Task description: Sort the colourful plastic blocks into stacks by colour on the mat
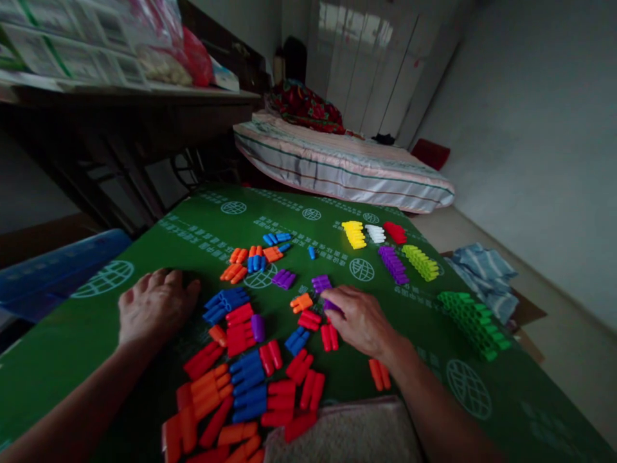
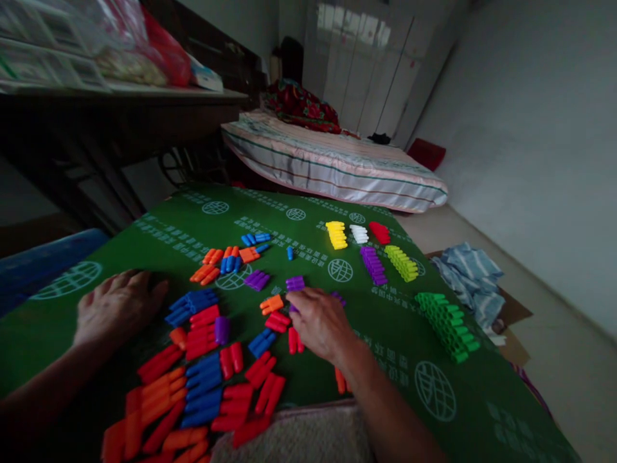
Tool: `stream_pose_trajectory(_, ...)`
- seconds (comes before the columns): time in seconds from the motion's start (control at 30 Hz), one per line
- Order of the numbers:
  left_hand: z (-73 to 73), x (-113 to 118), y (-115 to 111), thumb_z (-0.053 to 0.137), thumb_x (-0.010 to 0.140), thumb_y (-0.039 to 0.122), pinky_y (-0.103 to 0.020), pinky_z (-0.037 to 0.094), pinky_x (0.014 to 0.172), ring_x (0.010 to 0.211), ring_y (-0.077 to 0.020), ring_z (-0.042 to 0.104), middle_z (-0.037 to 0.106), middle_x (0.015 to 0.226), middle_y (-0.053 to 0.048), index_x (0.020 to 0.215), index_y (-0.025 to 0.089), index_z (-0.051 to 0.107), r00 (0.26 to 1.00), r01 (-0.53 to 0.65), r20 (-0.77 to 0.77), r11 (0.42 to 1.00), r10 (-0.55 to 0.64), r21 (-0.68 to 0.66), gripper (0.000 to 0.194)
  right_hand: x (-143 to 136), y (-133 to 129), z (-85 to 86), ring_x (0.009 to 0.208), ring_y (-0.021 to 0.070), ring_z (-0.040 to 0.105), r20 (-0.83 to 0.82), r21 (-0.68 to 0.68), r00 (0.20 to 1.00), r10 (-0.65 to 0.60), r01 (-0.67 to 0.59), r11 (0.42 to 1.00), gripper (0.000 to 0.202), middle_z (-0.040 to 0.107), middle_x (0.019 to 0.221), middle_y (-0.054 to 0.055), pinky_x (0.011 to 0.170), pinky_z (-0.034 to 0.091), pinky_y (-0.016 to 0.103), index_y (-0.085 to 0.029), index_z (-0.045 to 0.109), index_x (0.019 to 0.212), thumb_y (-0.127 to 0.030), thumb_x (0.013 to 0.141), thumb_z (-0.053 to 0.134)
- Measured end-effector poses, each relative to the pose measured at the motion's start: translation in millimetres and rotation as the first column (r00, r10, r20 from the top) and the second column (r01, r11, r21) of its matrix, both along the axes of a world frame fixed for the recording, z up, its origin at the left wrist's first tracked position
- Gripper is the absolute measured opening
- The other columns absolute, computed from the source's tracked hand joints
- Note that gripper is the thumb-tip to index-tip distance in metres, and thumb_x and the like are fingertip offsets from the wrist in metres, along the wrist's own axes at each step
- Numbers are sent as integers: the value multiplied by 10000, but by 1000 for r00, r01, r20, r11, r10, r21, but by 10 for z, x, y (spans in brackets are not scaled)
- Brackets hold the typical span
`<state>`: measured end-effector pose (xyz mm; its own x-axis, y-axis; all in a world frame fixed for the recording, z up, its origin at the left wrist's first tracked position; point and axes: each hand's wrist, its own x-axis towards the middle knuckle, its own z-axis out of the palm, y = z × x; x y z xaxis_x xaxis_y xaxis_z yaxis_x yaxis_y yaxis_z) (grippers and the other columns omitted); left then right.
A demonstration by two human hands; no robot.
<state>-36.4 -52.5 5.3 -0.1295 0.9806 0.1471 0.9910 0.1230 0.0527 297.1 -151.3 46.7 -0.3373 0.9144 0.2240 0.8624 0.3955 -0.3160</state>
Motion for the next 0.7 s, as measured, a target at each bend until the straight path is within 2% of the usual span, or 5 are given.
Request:
stream_pose_trajectory(0.13, 24, 11, -9, 156, 858, 536, -515, 338, 1019, 1290, -370, 368, 472, 1358, -195, 1170, 124, 532, 1000, -1, 5, 1000, 1, -8, 639, 583, -166, -171, 1005, 194, 625, 78, -47, 978, -192, 196, 980, 321, 685, 1108, 84, 890, 470, 304, -186, 646, 1150, -143, 859, 520)
stream_pose_trajectory(0.3, 69, 46, -18, 146, 849, 541, -514, 334, 1026, 1300, -364, 361, 470, 1363, -197, 1172, 123, 533, 1000, -17, 2, 1000, 17, -26, 654, 998, -351, -354, 1016, 188, 617, 182, -121, 964, -195, 219, 968, 326, 696, 1077, 66, 899, 478, 320, -210, 653, 1143, -137, 868, 494)
stream_pose_trajectory(0.43, 50, 41, -3, 125, 843, 554, -522, 336, 1021, 1303, -371, 353, 466, 1365, -201, 1190, 117, 526, 1000, -18, -9, 999, 18, -39, 687, 1069, -432, -441, 1108, 177, 588, 147, -135, 969, -201, 221, 966, 347, 666, 1184, 57, 977, 447, 318, -211, 643, 1157, -119, 860, 488)
stream_pose_trajectory(0.53, 34, 35, 11, 114, 841, 561, -524, 344, 1011, 1286, -373, 368, 474, 1350, -202, 1177, 121, 536, 1000, -18, -12, 999, 18, -39, 696, 1022, -476, -489, 1170, 195, 561, 135, -71, 942, -308, 320, 945, 319, 618, 1270, 83, 1010, 429, 325, -195, 650, 1149, -170, 856, 524)
stream_pose_trajectory(0.7, 48, 43, 26, 100, 831, 580, -527, 340, 1017, 1289, -377, 362, 467, 1347, -207, 1188, 118, 529, 999, -33, -13, 998, 32, -50, 725, 834, -515, -457, 970, 242, 630, 270, -2, 782, -562, 584, 812, 316, 675, 1051, 106, 830, 499, 353, -197, 658, 1134, -355, 891, 533)
